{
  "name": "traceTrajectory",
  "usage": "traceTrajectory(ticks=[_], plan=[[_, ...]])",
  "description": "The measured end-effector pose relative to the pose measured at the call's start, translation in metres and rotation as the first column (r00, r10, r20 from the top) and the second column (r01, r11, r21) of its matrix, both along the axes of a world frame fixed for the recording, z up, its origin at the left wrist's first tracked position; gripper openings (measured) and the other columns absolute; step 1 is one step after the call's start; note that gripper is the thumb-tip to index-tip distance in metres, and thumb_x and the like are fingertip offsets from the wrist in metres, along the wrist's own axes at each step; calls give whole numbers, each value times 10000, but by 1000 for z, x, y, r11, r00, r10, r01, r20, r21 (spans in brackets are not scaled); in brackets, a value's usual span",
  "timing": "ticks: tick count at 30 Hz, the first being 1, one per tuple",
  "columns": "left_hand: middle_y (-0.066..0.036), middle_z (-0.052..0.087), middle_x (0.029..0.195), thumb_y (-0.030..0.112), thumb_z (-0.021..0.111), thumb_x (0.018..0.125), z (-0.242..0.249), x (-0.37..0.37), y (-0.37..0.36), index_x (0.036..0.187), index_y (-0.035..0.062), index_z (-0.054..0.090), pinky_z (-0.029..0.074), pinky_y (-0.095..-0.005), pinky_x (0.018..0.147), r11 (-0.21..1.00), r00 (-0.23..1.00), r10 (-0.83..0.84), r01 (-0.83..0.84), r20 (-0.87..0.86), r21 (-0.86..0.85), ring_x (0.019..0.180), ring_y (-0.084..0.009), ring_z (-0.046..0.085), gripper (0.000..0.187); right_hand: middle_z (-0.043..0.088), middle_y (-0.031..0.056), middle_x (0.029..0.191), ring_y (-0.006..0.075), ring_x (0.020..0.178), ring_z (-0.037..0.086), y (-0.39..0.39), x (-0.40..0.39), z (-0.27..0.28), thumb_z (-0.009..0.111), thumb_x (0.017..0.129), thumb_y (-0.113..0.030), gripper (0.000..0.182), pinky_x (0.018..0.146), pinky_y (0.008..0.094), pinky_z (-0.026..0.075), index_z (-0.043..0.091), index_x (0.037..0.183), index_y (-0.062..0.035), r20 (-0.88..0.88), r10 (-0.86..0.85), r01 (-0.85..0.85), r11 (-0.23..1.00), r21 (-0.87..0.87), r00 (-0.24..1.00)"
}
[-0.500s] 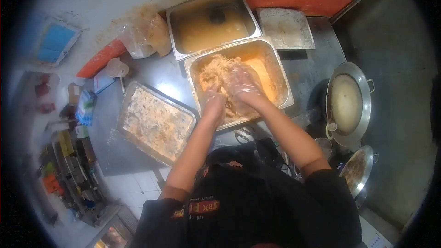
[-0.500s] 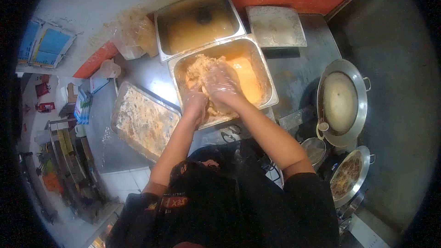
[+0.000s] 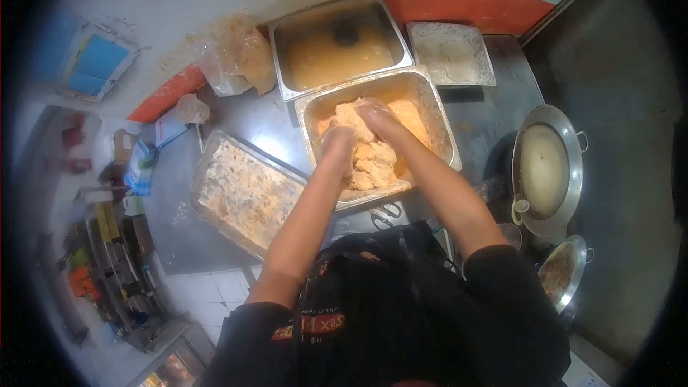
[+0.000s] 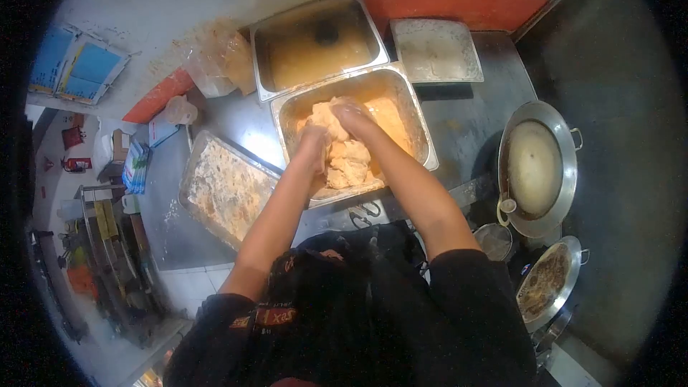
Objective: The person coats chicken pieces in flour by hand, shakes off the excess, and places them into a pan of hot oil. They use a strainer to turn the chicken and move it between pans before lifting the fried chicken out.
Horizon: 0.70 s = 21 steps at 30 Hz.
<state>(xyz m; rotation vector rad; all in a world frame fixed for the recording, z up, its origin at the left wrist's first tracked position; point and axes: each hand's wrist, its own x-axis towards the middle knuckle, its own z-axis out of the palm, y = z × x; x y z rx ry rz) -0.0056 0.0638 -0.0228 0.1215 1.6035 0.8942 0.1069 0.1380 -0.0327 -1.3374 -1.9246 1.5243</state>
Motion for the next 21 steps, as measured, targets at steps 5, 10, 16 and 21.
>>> traceTrajectory(ticks=[5, 10, 16, 21], plan=[[-122, 531, 771, 66, 388, 836, 63, 8, -21, 1149, 5, 482, 462, -326, 488, 974, 966, -107, 150, -235, 173, 642, -216, 553, 332, 507, 181, 1211, 311, 1138, 454, -42, 11, 95, 437, 850, -328, 421, 960, 372, 346, 551, 1122, -27, 278, -22, -9, 994, 109, 960], [-109, 508, 775, 8, 465, 746, 23, -3, -46, 982, 6, 501, 425, -326, 468, 974, 961, -105, 151, -255, 168, 628, -214, 536, 238, 462, 173, 1303, 297, 1233, 395, -46, 66, 100, 477, 863, -373, 486, 1035, 352, 292, 524, 1207, -33, 410, 34, -73, 994, 78, 911], [-89, 483, 827, 4, 491, 695, 22, 10, -47, 988, 17, 474, 448, -345, 634, 999, 991, 22, -17, 131, -38, 732, -220, 506, 295, 532, 168, 1209, 267, 1131, 486, -58, 68, -24, 459, 895, -379, 451, 959, 305, 371, 515, 1212, -63, 512, -23, -49, 991, 126, 858], [-106, 498, 911, 45, 482, 749, 0, 16, -49, 1051, 0, 483, 486, -368, 731, 990, 936, 64, -104, 346, 96, 821, -216, 525, 306, 582, 209, 1082, 291, 1015, 551, -75, 49, 17, 485, 815, -284, 374, 867, 379, 414, 571, 1085, -39, 70, -114, 130, 944, -303, 991]])
